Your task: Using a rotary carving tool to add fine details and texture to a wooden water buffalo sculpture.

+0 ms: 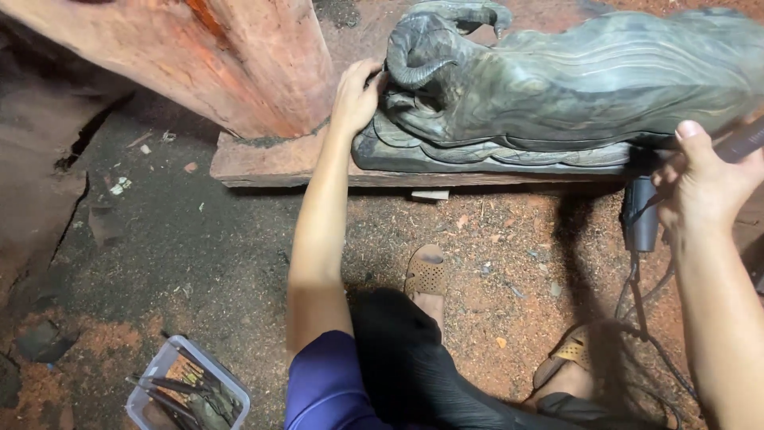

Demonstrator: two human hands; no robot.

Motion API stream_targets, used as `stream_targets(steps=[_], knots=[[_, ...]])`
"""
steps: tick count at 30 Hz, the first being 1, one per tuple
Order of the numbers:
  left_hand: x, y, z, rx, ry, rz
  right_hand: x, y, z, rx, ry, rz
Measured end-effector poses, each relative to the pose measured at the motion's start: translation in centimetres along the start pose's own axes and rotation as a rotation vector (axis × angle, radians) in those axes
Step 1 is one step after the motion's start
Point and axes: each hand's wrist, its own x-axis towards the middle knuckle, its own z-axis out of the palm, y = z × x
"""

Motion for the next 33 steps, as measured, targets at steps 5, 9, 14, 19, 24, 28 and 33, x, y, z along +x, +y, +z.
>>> stream_targets(steps=[5, 9, 14, 19, 24, 28, 33], knots=[[1.8, -2.8, 1.5, 0.031, -0.172, -0.003, 1.1, 0.4, 1.0, -0.211, 0.150, -0.048], [1.6, -3.4, 1.7, -0.004, -0.179, 0.113, 3.6, 2.4, -0.4, -0.577, 0.213, -0.310], [0.8, -0.2, 0.8, 0.068, -0.174, -0.028, 6.3, -0.2, 2.4, -0.415, 0.204, 0.051], [-1.0, 0.8, 1.9, 0.214, -0.090, -0.334, 10.9, -1.1, 6.0, -0.318, 0.121, 0.069], [-3.7, 3.5, 2.1, 0.035, -0.104, -0.623, 13.2, -0.3, 6.8, -0.220, 0.175, 0.183], [-5.7, 6.2, -1.4, -0.187, 0.007, -0.658, 12.1, -0.1, 5.6, -0.101, 0.078, 0.050], [-15.9, 5.6, -2.5, -0.416, 0.203, -0.688, 7.2, -1.7, 1.7, -0.317, -0.103, 0.002]])
